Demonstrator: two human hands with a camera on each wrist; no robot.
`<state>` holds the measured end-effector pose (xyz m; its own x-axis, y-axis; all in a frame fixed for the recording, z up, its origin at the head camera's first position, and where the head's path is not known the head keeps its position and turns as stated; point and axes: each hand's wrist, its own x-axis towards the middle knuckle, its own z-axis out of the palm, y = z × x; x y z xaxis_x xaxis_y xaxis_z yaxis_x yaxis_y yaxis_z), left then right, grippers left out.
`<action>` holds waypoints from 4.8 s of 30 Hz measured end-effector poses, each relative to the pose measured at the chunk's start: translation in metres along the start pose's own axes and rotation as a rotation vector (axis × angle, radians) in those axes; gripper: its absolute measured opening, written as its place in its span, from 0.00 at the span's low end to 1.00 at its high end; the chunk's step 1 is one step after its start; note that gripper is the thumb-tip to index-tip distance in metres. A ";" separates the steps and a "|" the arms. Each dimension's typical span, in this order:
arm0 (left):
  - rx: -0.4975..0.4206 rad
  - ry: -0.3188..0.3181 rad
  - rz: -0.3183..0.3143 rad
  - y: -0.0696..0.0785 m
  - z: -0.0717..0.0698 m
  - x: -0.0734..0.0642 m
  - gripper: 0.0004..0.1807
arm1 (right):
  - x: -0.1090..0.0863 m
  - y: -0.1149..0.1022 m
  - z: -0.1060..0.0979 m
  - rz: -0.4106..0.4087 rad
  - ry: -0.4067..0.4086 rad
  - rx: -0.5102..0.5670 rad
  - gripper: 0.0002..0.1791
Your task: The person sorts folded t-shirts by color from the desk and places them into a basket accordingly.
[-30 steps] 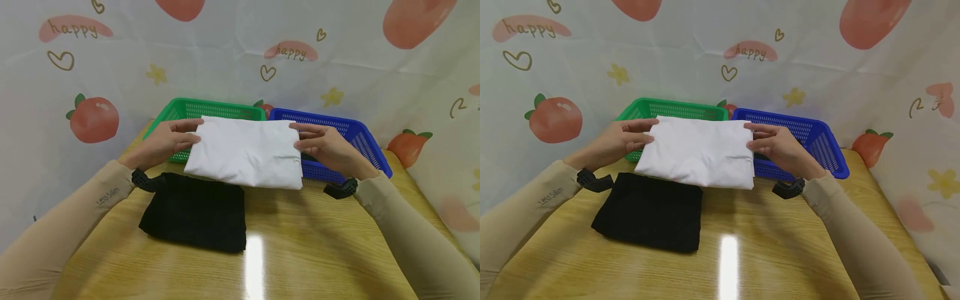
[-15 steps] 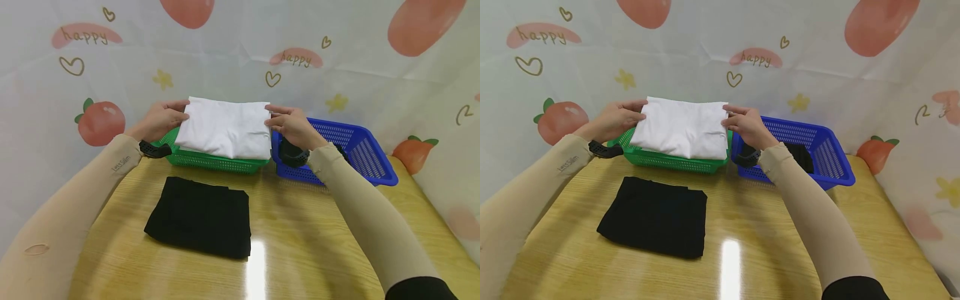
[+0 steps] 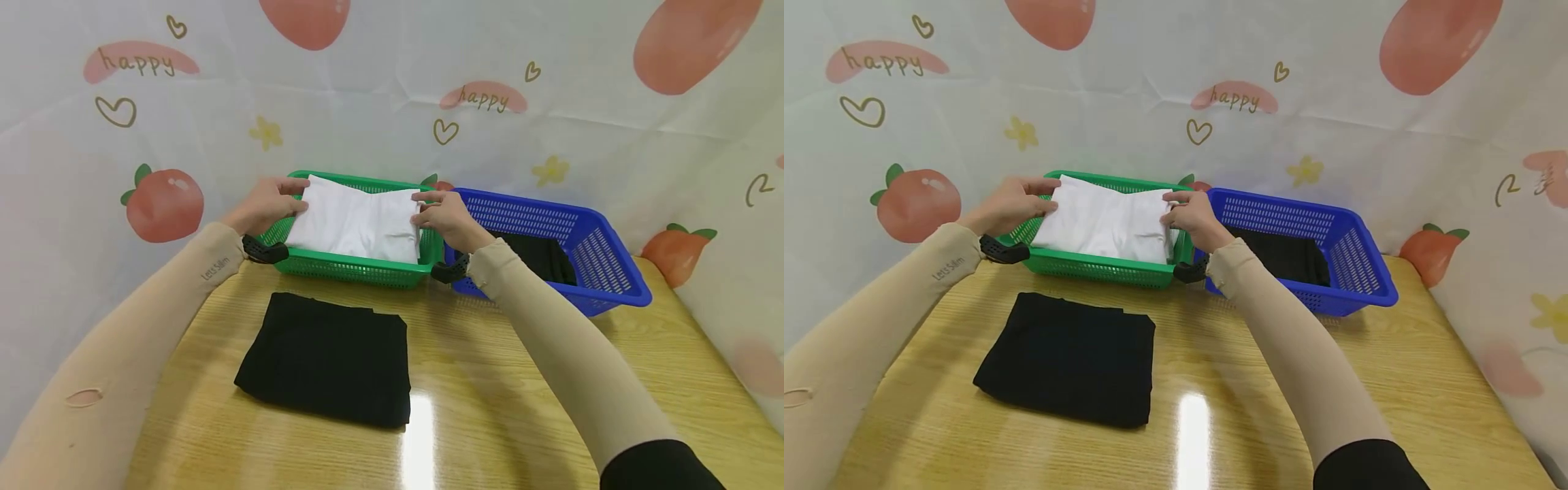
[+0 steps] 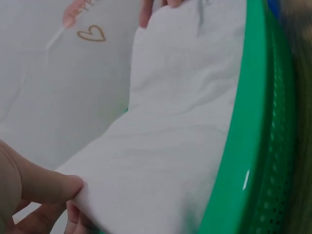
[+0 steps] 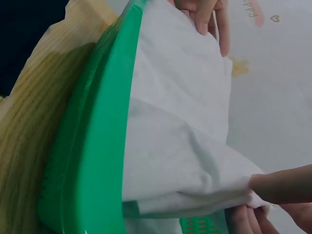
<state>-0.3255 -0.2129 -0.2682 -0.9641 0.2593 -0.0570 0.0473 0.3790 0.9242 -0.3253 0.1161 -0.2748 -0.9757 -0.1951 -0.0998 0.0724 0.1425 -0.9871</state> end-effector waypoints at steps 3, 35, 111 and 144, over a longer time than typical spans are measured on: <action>0.014 -0.019 -0.002 -0.003 0.003 0.002 0.33 | 0.001 0.003 0.002 -0.001 -0.053 -0.014 0.27; 0.209 -0.147 0.329 -0.050 0.029 -0.150 0.25 | -0.148 0.077 -0.025 0.037 -0.245 0.114 0.24; -0.103 -0.279 0.068 -0.037 0.104 -0.133 0.41 | -0.159 0.077 -0.079 0.068 -0.516 0.232 0.35; -0.365 -0.146 0.198 0.087 0.214 0.016 0.32 | -0.132 0.022 -0.247 -0.011 -0.191 0.231 0.30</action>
<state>-0.2811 0.0142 -0.2700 -0.8974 0.4283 0.1064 0.1071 -0.0225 0.9940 -0.2461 0.3845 -0.2526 -0.9216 -0.3778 -0.0894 0.1290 -0.0810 -0.9883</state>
